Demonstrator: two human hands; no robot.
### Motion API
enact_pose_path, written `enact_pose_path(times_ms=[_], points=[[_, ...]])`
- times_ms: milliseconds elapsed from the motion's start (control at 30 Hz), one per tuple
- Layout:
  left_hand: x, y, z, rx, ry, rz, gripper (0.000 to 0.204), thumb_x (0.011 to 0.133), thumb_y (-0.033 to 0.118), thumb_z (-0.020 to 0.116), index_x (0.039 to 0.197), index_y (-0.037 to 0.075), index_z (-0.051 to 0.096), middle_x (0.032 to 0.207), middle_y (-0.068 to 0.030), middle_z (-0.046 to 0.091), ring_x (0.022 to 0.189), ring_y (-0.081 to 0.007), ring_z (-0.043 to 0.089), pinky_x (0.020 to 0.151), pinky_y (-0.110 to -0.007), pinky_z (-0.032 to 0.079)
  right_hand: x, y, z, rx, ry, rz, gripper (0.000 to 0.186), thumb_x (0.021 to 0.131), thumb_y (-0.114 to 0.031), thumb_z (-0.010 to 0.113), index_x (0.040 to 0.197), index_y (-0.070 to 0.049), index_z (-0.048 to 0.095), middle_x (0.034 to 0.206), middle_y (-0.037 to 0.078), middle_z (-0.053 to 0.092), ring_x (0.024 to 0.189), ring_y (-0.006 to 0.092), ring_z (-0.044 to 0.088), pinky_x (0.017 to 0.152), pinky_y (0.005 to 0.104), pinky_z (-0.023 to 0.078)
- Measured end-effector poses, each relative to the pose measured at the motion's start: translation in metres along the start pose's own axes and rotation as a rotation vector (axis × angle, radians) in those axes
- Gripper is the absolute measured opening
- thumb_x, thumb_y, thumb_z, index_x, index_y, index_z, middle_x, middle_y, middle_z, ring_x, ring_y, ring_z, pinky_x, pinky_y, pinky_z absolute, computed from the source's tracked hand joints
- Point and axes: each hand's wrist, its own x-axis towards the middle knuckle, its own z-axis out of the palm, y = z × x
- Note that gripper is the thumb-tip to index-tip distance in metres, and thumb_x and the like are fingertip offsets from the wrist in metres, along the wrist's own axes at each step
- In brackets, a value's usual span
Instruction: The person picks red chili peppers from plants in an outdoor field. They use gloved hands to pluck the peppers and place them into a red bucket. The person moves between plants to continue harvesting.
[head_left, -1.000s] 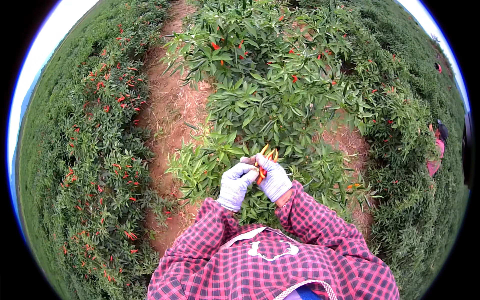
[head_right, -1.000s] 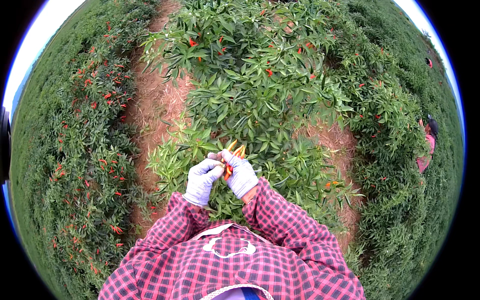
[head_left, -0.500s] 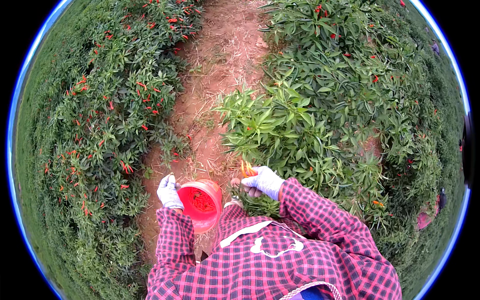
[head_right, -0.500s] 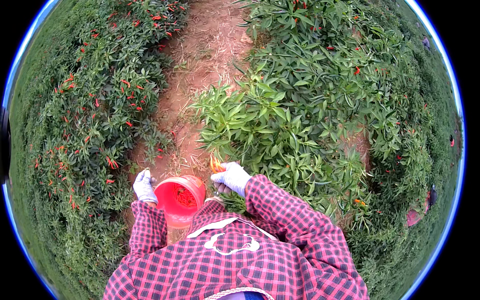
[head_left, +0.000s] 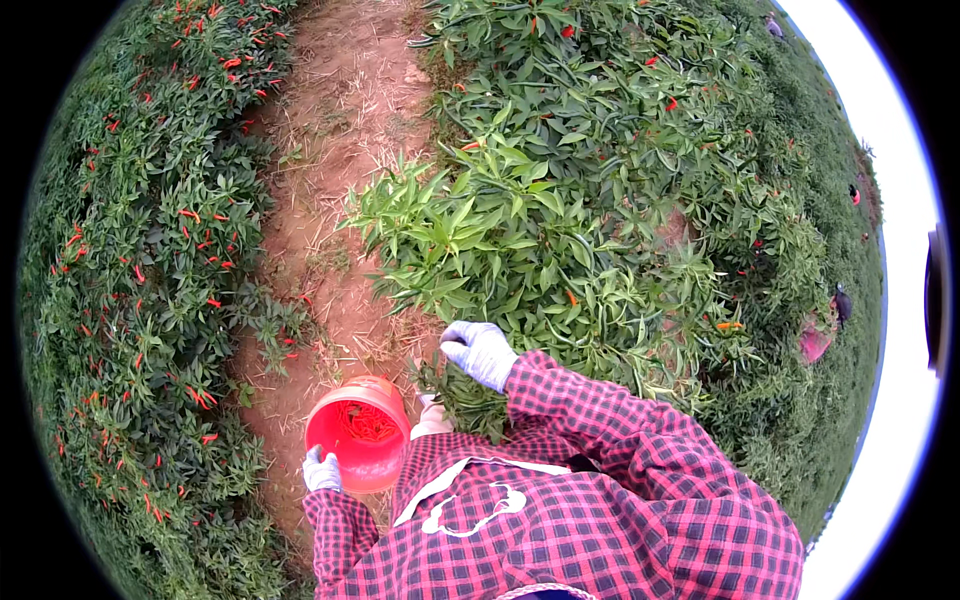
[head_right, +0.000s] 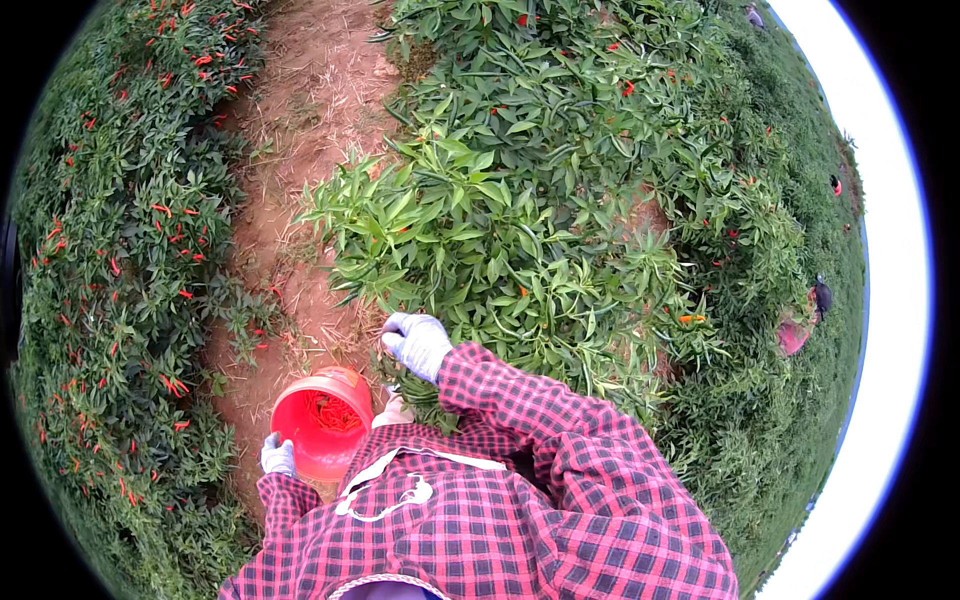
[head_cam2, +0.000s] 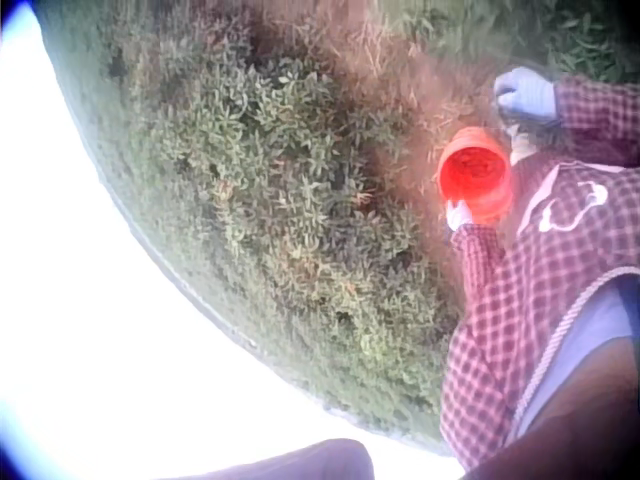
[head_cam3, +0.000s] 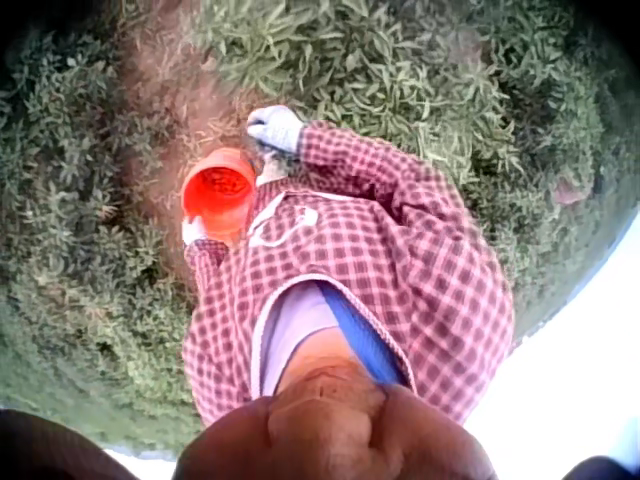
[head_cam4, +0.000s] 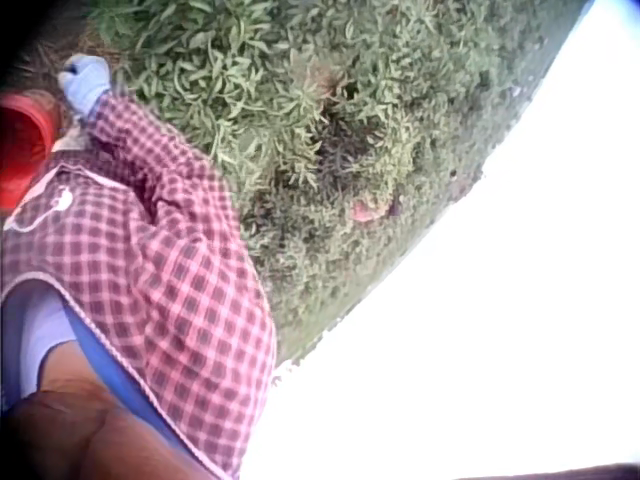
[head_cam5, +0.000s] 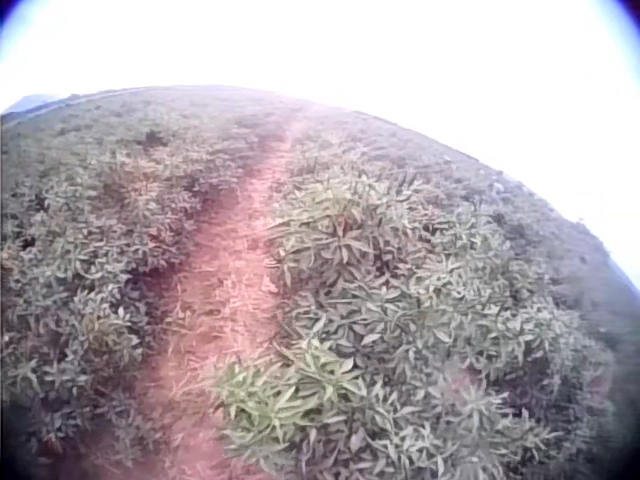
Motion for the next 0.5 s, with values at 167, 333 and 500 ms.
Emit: enact_pose_path(times_ms=[167, 333, 500], points=[[-0.011, 0.133, 0.077, -0.219, -0.383, 0.291, 0.024, 0.076, 0.004, 0.059, 0.1, 0.001, 0.06, 0.09, -0.0091, 0.063, 0.082, -0.016, 0.059, 0.078, -0.027, 0.046, 0.0, 0.086, -0.128, -0.569, 0.378, 0.404, 0.021, 0.074, -0.013, 0.054, 0.093, -0.01, 0.061, 0.088, 0.015, 0.062, 0.086, 0.0316, 0.059, 0.077, 0.0393, 0.046], [-0.1, 0.273, 0.129, 0.109, -0.611, 1.031, 0.023, 0.078, 0.016, 0.06, 0.099, 0.008, 0.06, 0.09, -0.0102, 0.06, 0.085, -0.025, 0.059, 0.077, -0.031, 0.046, 0.0, 0.111, -0.148, -0.79, 0.207, 0.517, 0.029, 0.071, -0.011, 0.056, 0.1, -0.007, 0.056, 0.1, 0.015, 0.059, 0.092, 0.0319, 0.057, 0.078, 0.0397, 0.046], [-0.18, 0.325, 0.201, 0.335, -0.9, 1.349, 0.048, 0.076, 0.022, 0.059, 0.121, 0.011, 0.044, 0.125, -0.0085, 0.042, 0.113, -0.0273, 0.043, 0.092, -0.036, 0.038, -0.019, 0.126, -0.158, -0.774, 0.322, 0.415, 0.039, 0.065, -0.014, 0.067, 0.101, -0.008, 0.054, 0.096, 0.013, 0.057, 0.089, 0.0305, 0.057, 0.077, 0.0387, 0.046]])
